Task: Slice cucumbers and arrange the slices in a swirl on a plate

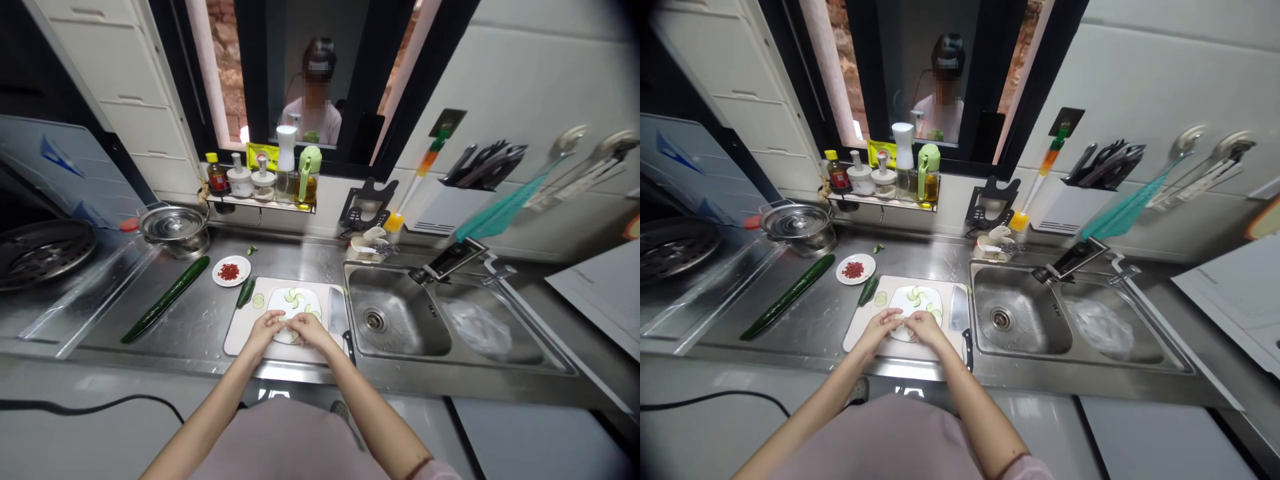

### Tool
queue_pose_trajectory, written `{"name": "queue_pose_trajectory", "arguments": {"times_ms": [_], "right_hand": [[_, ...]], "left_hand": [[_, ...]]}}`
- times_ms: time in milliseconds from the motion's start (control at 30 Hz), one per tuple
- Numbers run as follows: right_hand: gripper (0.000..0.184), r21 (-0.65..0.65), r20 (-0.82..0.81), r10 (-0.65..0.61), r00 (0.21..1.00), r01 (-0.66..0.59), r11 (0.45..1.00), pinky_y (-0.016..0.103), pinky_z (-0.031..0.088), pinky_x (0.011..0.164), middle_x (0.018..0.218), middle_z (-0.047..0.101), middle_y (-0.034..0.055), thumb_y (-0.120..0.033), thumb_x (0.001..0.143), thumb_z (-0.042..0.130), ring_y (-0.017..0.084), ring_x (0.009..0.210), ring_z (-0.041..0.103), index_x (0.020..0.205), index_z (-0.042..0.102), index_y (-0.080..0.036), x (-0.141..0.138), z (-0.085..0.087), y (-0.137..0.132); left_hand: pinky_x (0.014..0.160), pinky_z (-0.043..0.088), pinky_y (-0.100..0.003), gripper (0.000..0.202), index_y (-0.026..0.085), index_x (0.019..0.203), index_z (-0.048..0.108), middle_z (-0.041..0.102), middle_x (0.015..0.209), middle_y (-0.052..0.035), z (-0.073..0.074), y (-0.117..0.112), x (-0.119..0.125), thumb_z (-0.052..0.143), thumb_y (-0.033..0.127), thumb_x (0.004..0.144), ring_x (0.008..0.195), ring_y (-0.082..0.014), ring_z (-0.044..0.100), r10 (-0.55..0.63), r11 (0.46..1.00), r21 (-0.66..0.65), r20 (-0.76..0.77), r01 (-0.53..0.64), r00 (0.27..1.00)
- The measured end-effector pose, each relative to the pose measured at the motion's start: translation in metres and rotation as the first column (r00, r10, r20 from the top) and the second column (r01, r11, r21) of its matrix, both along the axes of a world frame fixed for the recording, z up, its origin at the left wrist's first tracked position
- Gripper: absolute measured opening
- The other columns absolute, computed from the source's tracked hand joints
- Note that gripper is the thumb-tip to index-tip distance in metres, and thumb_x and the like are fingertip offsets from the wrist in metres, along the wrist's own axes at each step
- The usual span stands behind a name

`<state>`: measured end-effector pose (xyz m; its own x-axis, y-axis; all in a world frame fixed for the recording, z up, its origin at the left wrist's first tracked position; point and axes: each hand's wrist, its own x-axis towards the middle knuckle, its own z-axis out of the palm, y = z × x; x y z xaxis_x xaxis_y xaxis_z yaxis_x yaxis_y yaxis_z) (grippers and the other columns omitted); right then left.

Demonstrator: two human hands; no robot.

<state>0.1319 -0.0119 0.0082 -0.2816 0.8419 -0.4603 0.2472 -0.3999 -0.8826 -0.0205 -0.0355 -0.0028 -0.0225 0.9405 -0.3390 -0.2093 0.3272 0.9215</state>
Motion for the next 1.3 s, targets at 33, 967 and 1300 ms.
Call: {"name": "queue_pose_trajectory", "arguments": {"times_ms": [33,967,1300], "right_hand": [[0.020,-0.002,0.018,0.014,1.000,-0.014,1.000,0.017,0.033,0.039,0.046,0.050,-0.0064,-0.033,0.076,0.060,0.007,0.039,0.046,0.067,0.053,-0.017,0.001,0.000,0.003],[0.017,0.242,0.731,0.139,0.668,-0.445,0.862,0.023,0.034,0.069,0.094,0.069,0.0070,-0.023,0.087,0.052,0.016,0.085,0.059,0.097,0.065,-0.018,0.010,-0.025,0.012],[0.020,0.189,0.825,0.167,0.540,-0.542,0.819,0.025,0.036,0.072,0.103,0.067,0.0087,-0.024,0.093,0.044,0.018,0.093,0.059,0.100,0.062,-0.019,0.007,-0.026,0.010]], "left_hand": [[0.053,0.030,-0.019,0.044,0.014,0.091,0.065,0.048,0.056,0.0071,-0.001,0.002,0.000,0.076,0.035,0.055,0.052,-0.0060,0.042,0.014,1.000,0.024,-0.008,-0.014,1.000],[0.087,0.030,-0.037,0.016,0.027,0.090,0.065,0.071,0.083,0.0007,-0.015,0.007,0.008,0.056,0.032,0.078,0.087,-0.0201,0.063,-0.260,0.953,-0.158,-0.866,0.259,0.428],[0.083,0.026,-0.037,0.016,0.024,0.083,0.066,0.071,0.079,-0.0034,-0.020,0.009,0.013,0.052,0.025,0.077,0.087,-0.0226,0.060,-0.246,0.945,-0.139,-0.897,0.296,0.367]]}}
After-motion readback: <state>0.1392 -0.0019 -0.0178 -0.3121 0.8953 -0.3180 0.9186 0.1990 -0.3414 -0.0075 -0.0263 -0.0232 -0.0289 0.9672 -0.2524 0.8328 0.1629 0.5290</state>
